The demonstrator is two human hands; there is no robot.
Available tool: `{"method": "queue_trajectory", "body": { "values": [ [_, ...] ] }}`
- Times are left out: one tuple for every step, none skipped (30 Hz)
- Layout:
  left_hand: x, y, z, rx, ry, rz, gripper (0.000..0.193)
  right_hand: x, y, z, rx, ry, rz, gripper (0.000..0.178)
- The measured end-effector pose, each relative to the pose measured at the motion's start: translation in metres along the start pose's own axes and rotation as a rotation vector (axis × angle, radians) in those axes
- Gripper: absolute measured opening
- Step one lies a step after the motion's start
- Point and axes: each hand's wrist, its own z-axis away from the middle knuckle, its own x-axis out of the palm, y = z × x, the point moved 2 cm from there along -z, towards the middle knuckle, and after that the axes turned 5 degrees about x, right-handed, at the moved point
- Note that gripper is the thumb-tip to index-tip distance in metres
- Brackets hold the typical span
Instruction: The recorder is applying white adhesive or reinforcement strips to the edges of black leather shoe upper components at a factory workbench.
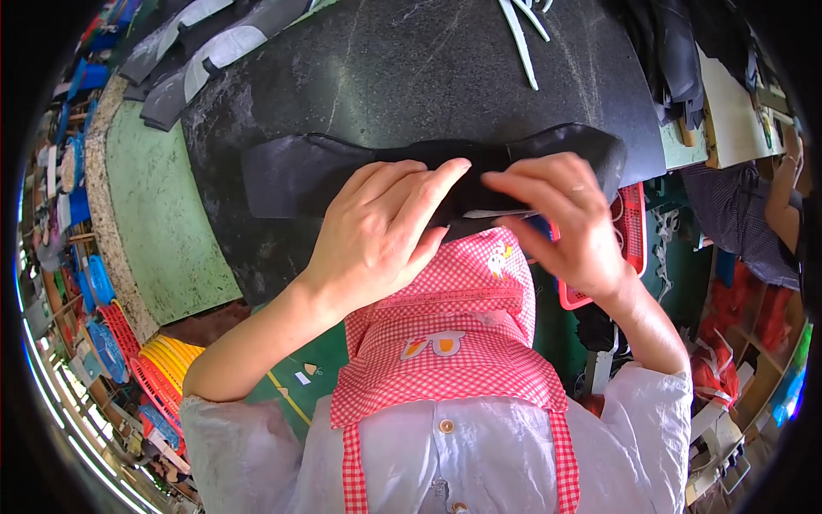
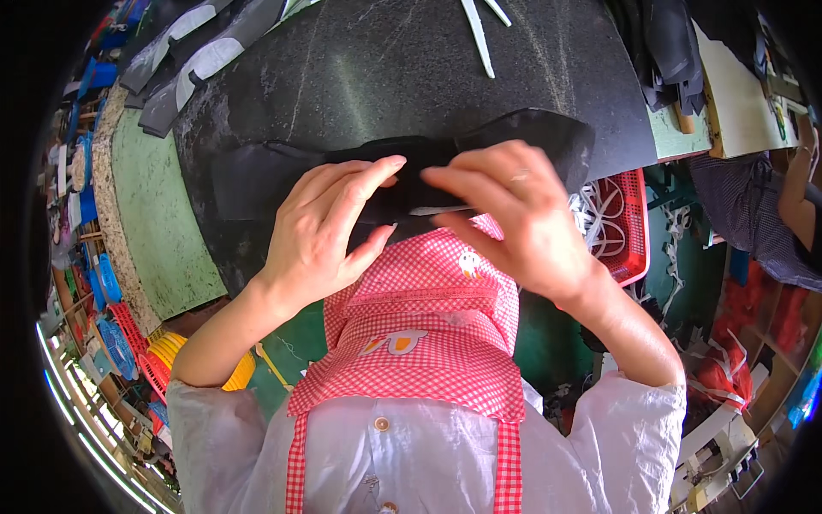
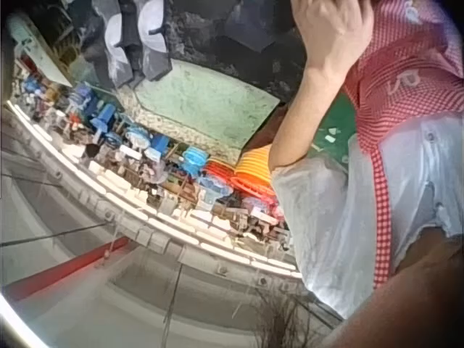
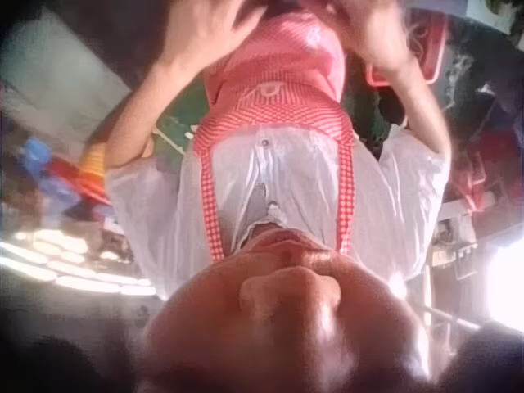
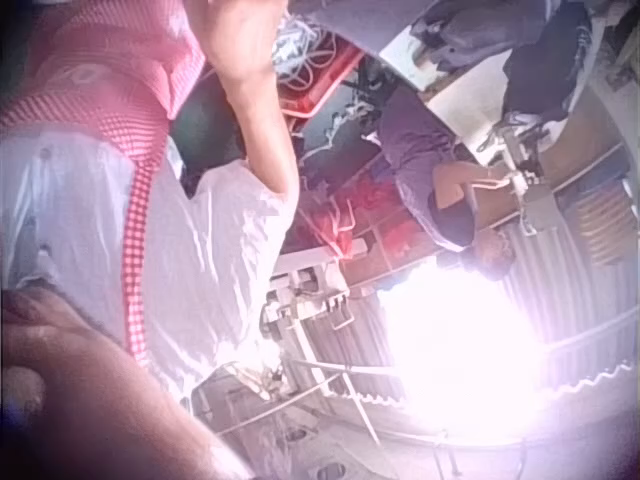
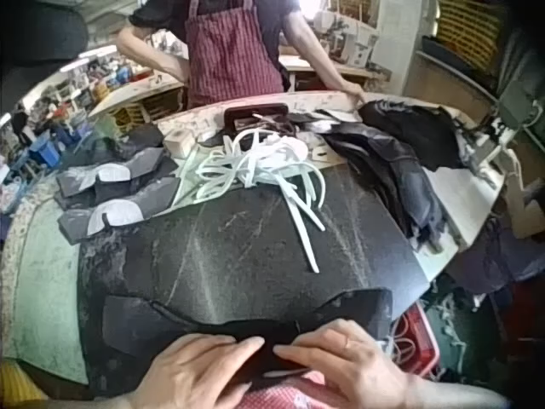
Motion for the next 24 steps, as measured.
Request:
{"method": "queue_trajectory", "body": {
  "values": [
    [-0.002,0.001,-0.002,0.017,-0.004,0.010,0.073,0.009,-0.004,-0.005,-0.020,-0.040,-0.047,0.037],
    [-0.004,0.002,-0.003,0.034,-0.007,0.020,0.073,0.017,-0.004,-0.011,-0.042,-0.079,-0.094,0.038],
    [-0.006,0.002,-0.003,0.033,-0.011,0.016,0.073,0.021,-0.002,-0.017,-0.050,-0.102,-0.102,0.031],
    [-0.007,0.002,-0.003,0.016,-0.026,0.023,0.073,0.023,0.002,-0.020,-0.054,-0.102,-0.107,0.031],
    [-0.008,0.001,-0.003,0.000,-0.040,0.031,0.074,0.025,0.007,-0.021,-0.063,-0.100,-0.138,0.027],
    [-0.010,0.000,-0.003,-0.003,-0.040,0.027,0.074,0.026,0.010,-0.021,-0.072,-0.098,-0.168,0.022],
    [-0.010,0.000,-0.004,-0.008,-0.054,0.033,0.072,0.027,0.009,-0.021,-0.011,-0.084,-0.180,0.016],
    [-0.010,-0.001,-0.005,-0.012,-0.067,0.040,0.071,0.031,0.009,-0.021,-0.012,-0.085,-0.182,0.016],
    [-0.012,0.000,-0.007,-0.014,-0.067,0.038,0.071,0.035,0.012,-0.021,0.052,-0.047,-0.187,0.015],
    [-0.013,0.000,-0.008,-0.024,-0.056,0.054,0.065,0.037,0.013,-0.021,0.118,-0.010,-0.192,0.014],
    [-0.014,-0.001,-0.010,-0.033,-0.045,0.070,0.059,0.036,0.014,-0.021,0.118,-0.010,-0.194,0.014],
    [-0.014,-0.004,-0.011,-0.033,-0.046,0.069,0.059,0.034,0.016,-0.020,0.086,-0.030,-0.209,0.015],
    [-0.015,-0.007,-0.011,-0.005,-0.059,0.035,0.049,0.033,0.016,-0.020,0.054,-0.052,-0.227,0.016],
    [-0.015,-0.010,-0.012,0.025,-0.071,0.001,0.039,0.031,0.014,-0.020,0.053,-0.052,-0.230,0.016],
    [-0.014,-0.012,-0.015,0.027,-0.041,0.013,0.020,0.028,0.009,-0.019,0.045,-0.088,-0.226,0.016],
    [-0.014,-0.015,-0.016,0.025,-0.040,0.009,0.020,0.026,0.006,-0.017,0.034,-0.125,-0.223,0.017],
    [-0.014,-0.019,-0.017,0.033,-0.057,0.031,0.017,0.026,0.008,-0.014,0.064,-0.170,-0.240,0.022],
    [-0.016,-0.021,-0.019,0.040,-0.073,0.050,0.013,0.027,0.006,-0.014,0.057,-0.167,-0.241,0.022],
    [-0.018,-0.022,-0.022,0.071,-0.064,0.064,0.014,0.027,0.004,-0.015,0.046,-0.163,-0.188,0.025],
    [-0.021,-0.019,-0.023,0.126,-0.087,0.071,0.017,0.027,0.001,-0.015,0.032,-0.158,-0.135,0.028],
    [-0.023,-0.014,-0.021,0.151,-0.110,0.041,0.018,0.027,-0.001,-0.011,0.012,-0.157,-0.113,0.032],
    [-0.024,-0.012,-0.018,0.175,-0.130,0.000,0.019,0.027,-0.002,-0.011,-0.011,-0.151,-0.097,0.032],
    [-0.022,-0.016,-0.013,0.180,-0.124,-0.011,0.020,0.023,-0.003,-0.013,-0.015,-0.157,-0.111,0.034],
    [-0.022,-0.019,-0.013,0.200,-0.063,0.025,0.017,0.017,-0.002,-0.013,-0.021,-0.164,-0.124,0.036]
  ]
}}
